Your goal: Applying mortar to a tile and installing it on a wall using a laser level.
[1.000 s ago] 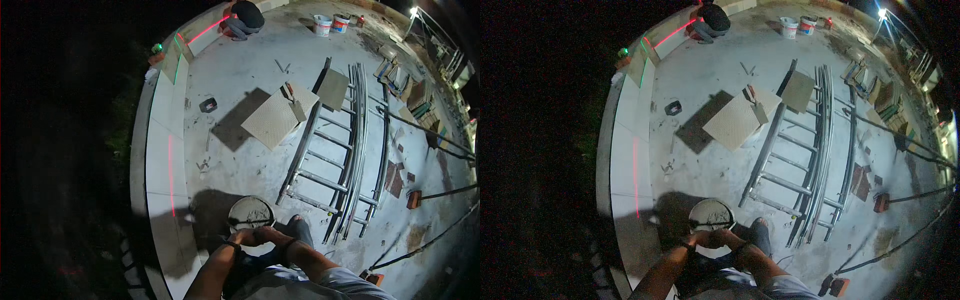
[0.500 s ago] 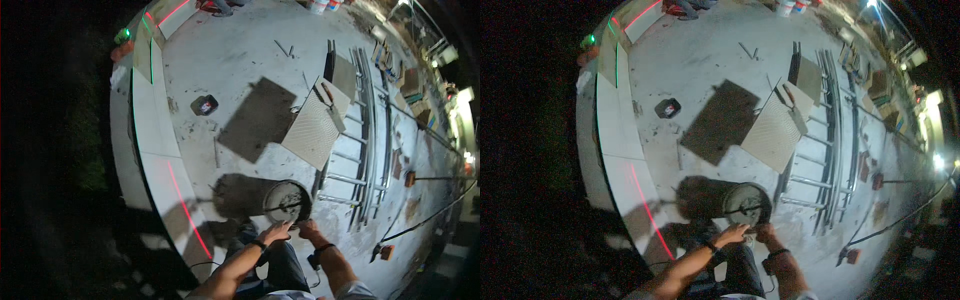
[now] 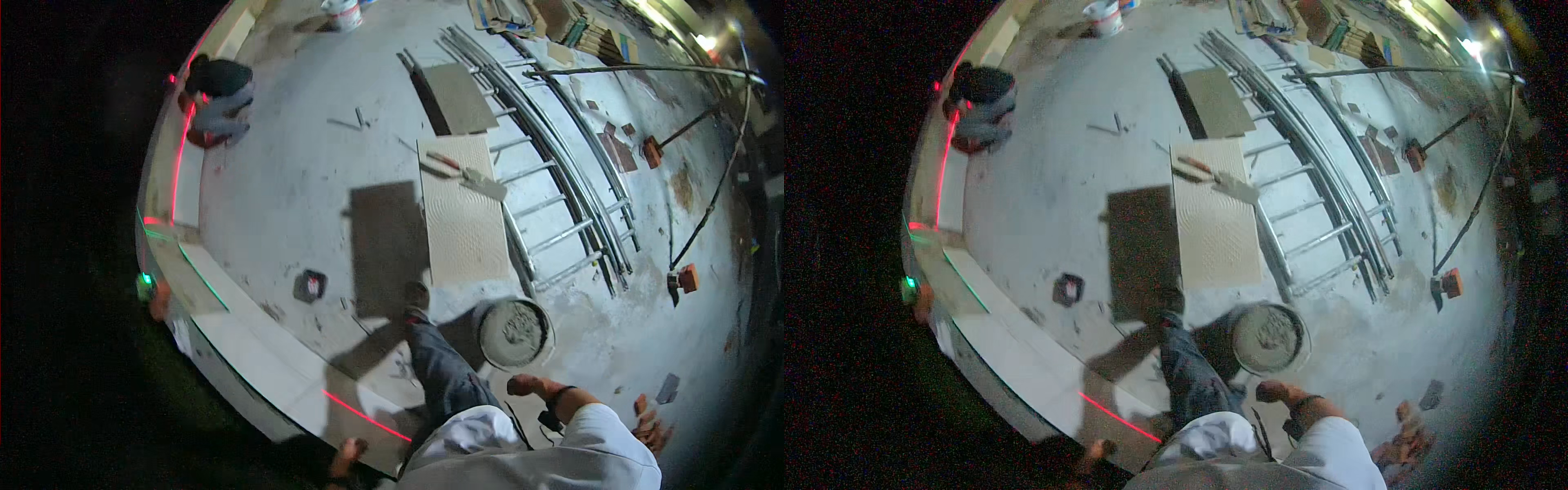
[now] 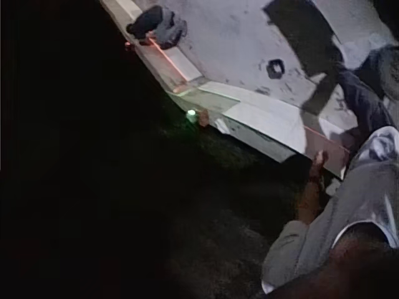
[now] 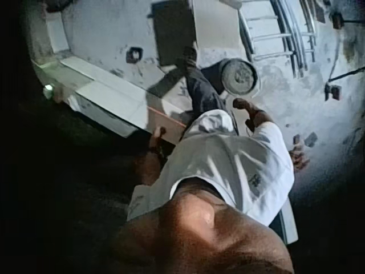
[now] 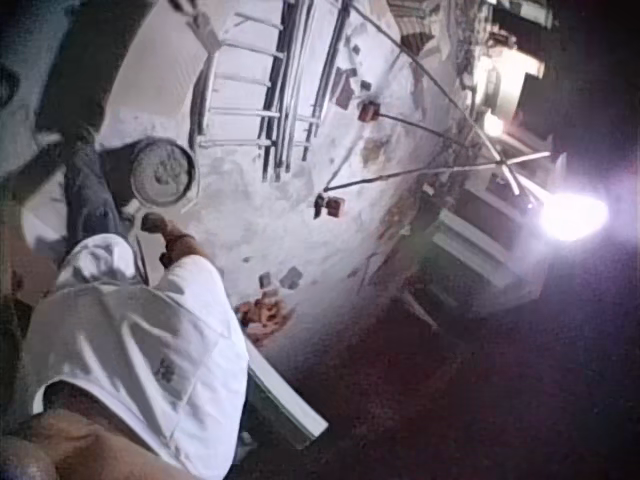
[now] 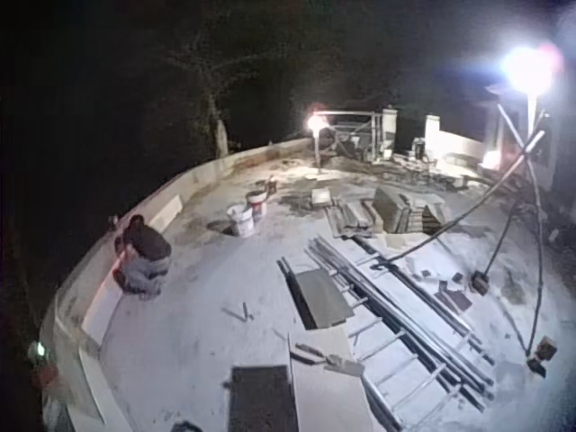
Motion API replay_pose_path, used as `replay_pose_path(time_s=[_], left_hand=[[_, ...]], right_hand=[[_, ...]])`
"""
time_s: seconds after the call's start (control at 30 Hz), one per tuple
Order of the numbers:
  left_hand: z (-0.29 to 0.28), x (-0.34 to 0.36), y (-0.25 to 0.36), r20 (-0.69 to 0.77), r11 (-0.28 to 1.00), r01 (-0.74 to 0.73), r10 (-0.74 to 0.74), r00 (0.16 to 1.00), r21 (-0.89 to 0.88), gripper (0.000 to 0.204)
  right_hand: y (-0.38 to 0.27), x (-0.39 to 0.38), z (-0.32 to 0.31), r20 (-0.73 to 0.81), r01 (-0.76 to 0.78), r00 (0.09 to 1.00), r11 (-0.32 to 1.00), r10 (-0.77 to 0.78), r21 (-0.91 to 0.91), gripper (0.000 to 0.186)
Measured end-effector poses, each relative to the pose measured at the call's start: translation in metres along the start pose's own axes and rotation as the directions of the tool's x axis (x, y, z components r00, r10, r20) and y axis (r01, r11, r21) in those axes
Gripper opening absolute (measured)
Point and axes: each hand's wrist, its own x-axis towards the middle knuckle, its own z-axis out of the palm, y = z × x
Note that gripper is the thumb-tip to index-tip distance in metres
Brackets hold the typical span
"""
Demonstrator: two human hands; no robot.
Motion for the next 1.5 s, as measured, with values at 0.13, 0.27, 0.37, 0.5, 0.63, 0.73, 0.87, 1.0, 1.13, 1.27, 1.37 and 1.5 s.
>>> replay_pose_path(time_s=[0.13,0.27,0.37,0.5,0.63,0.73,0.87,1.0,1.13,1.27,1.37,1.5], left_hand=[[-0.078,0.000,0.074,0.361,0.802,0.189,0.036,0.932,-0.567,0.028],[-0.238,0.063,0.187,-0.122,0.891,-0.206,0.276,0.953,0.404,0.025],[-0.335,0.081,0.383,-0.155,0.893,-0.213,0.295,0.943,0.397,0.020],[-0.402,0.129,0.560,0.033,0.654,-0.465,0.558,0.829,0.597,0.018],[-0.404,0.191,0.679,0.236,0.544,-0.408,0.359,0.903,0.733,0.020],[-0.422,0.277,0.710,0.259,0.384,-0.330,0.224,0.939,0.863,0.028],[-0.422,0.342,0.728,0.637,-0.035,-0.637,0.097,0.765,0.770,0.054],[-0.436,0.381,0.737,0.661,-0.081,-0.698,-0.259,0.704,0.711,0.057],[-0.442,0.371,0.764,0.690,-0.107,-0.841,-0.522,0.501,0.530,0.040],[-0.385,0.305,0.792,0.476,-0.127,-0.697,-0.644,0.599,0.705,0.042],[-0.389,0.323,0.778,0.473,-0.407,-0.602,-0.379,0.796,0.687,0.046],[-0.395,0.355,0.755,0.346,-0.432,-0.540,-0.450,0.823,0.723,0.049]], right_hand=[[0.018,0.044,-0.123,0.094,-0.343,0.935,0.806,0.342,0.483,0.024],[0.042,0.119,-0.357,-0.535,-0.357,0.596,0.794,0.599,0.492,0.023],[0.061,0.122,-0.505,-0.425,-0.222,0.418,0.544,0.803,0.809,0.022],[0.125,0.159,-0.611,-0.437,-0.141,0.147,0.456,0.887,0.879,0.021],[0.191,0.223,-0.643,-0.281,0.142,0.045,0.272,0.959,0.952,0.047],[0.251,0.278,-0.654,-0.123,0.150,-0.040,0.128,0.992,0.980,0.057],[0.304,0.301,-0.609,0.096,0.367,-0.282,0.015,0.955,0.930,0.053],[0.293,0.323,-0.610,0.335,0.499,-0.483,-0.061,0.809,0.865,0.039],[0.182,0.294,-0.588,0.445,0.741,-0.340,-0.056,0.829,0.670,0.035],[-0.008,0.236,-0.495,0.491,0.537,-0.553,-0.162,0.673,0.828,0.060],[-0.116,0.202,-0.400,0.680,0.816,-0.256,-0.224,0.687,0.533,0.042],[-0.179,0.194,-0.259,0.716,0.499,-0.452,-0.514,0.533,0.698,0.022]])
